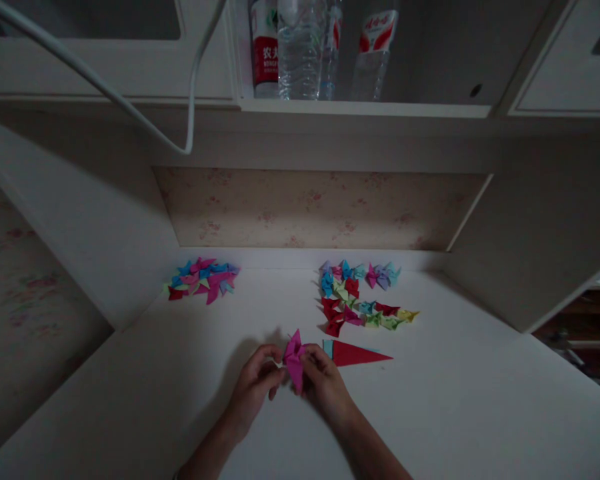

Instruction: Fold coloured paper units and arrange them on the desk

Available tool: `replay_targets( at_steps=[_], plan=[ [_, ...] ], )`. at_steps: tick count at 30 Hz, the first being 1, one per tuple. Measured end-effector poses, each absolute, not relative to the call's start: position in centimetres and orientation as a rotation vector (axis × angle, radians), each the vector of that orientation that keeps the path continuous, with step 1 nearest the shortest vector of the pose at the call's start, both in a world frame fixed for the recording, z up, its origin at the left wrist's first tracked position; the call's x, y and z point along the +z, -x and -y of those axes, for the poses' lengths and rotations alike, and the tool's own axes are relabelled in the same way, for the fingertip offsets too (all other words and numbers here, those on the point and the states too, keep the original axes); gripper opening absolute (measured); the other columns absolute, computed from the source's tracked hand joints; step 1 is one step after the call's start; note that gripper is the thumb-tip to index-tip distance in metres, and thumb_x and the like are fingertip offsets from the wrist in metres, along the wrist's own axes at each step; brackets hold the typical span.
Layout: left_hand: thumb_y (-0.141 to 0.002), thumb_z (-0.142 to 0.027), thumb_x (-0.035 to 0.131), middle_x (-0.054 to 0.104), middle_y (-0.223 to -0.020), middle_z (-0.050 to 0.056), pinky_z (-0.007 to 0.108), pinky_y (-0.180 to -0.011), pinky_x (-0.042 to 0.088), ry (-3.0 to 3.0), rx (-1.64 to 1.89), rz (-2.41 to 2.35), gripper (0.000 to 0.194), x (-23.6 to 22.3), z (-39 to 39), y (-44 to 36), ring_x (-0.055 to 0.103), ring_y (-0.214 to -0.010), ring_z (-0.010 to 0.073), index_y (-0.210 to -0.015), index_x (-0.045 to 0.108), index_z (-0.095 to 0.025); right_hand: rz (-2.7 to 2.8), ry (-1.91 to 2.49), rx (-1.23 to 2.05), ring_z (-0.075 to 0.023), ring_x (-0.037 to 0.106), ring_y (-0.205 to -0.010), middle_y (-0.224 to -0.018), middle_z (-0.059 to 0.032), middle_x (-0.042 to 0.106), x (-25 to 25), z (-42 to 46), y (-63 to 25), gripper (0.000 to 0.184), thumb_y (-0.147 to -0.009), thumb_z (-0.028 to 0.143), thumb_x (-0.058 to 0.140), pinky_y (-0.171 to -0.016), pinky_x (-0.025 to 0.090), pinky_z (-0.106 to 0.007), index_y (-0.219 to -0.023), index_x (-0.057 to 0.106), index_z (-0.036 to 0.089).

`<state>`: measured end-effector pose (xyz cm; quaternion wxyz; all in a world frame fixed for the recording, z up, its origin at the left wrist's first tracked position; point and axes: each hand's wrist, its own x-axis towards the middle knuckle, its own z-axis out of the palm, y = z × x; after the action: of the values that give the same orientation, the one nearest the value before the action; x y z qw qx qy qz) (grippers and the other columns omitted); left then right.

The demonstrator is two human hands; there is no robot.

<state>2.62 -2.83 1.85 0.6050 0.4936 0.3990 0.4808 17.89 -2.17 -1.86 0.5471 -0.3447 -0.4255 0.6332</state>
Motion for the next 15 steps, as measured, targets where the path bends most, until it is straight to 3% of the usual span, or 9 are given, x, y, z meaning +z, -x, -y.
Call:
replay_targets(
  at_steps=[3,6,9,15],
  plan=[
    [-0.078,-0.027,0.061,0.046,-0.062,-0.006,0.019,-0.045,0.028,-1.093,1.18,-0.926,0.012,1.62,2.69,-2.53,0.037,-0.047,0.0061,-0.086,0.057,-0.018,0.998,0.798,1.519,-0.0075,0.042,-0.041,-0.053,0.0059,0.053,-1.7,2.17,-17.84,0.031,-0.083,0.05,0.06,-0.042,0.029,-0.02,-0.085,0.055,0.02],
    [-0.083,-0.036,0.058,0.044,-0.059,-0.006,0.019,-0.044,0.027,-1.1,1.194,-0.964,0.021,1.4,2.53,-2.5,0.036,-0.047,0.0065,-0.092,0.061,-0.017,1.029,0.797,1.532,-0.007,0.041,-0.045,-0.056,0.0061,0.052,-1.23,2.33,-17.9,0.03,-0.08,0.048,0.064,-0.044,0.028,-0.02,-0.083,0.057,0.019],
    [-0.079,-0.04,0.063,0.049,-0.061,-0.004,0.019,-0.043,0.027,-1.175,1.184,-1.027,0.03,1.68,2.58,-2.58,0.036,-0.047,0.0065,-0.097,0.064,-0.016,1.117,0.823,1.518,-0.0078,0.042,-0.049,-0.058,0.0052,0.053,-1.08,2.46,-18.0,0.029,-0.079,0.047,0.065,-0.047,0.029,-0.021,-0.084,0.061,0.019],
    [-0.074,-0.042,0.068,0.058,-0.076,0.002,0.018,-0.043,0.029,-1.264,1.228,-1.11,0.027,2.29,2.61,-2.63,0.045,-0.054,0.0091,-0.082,0.07,-0.016,1.184,0.911,1.48,-0.0074,0.04,-0.045,-0.054,0.0053,0.053,-2.06,2.3,-18.09,0.037,-0.079,0.054,0.063,-0.046,0.029,-0.021,-0.089,0.062,0.018]
  ],
)
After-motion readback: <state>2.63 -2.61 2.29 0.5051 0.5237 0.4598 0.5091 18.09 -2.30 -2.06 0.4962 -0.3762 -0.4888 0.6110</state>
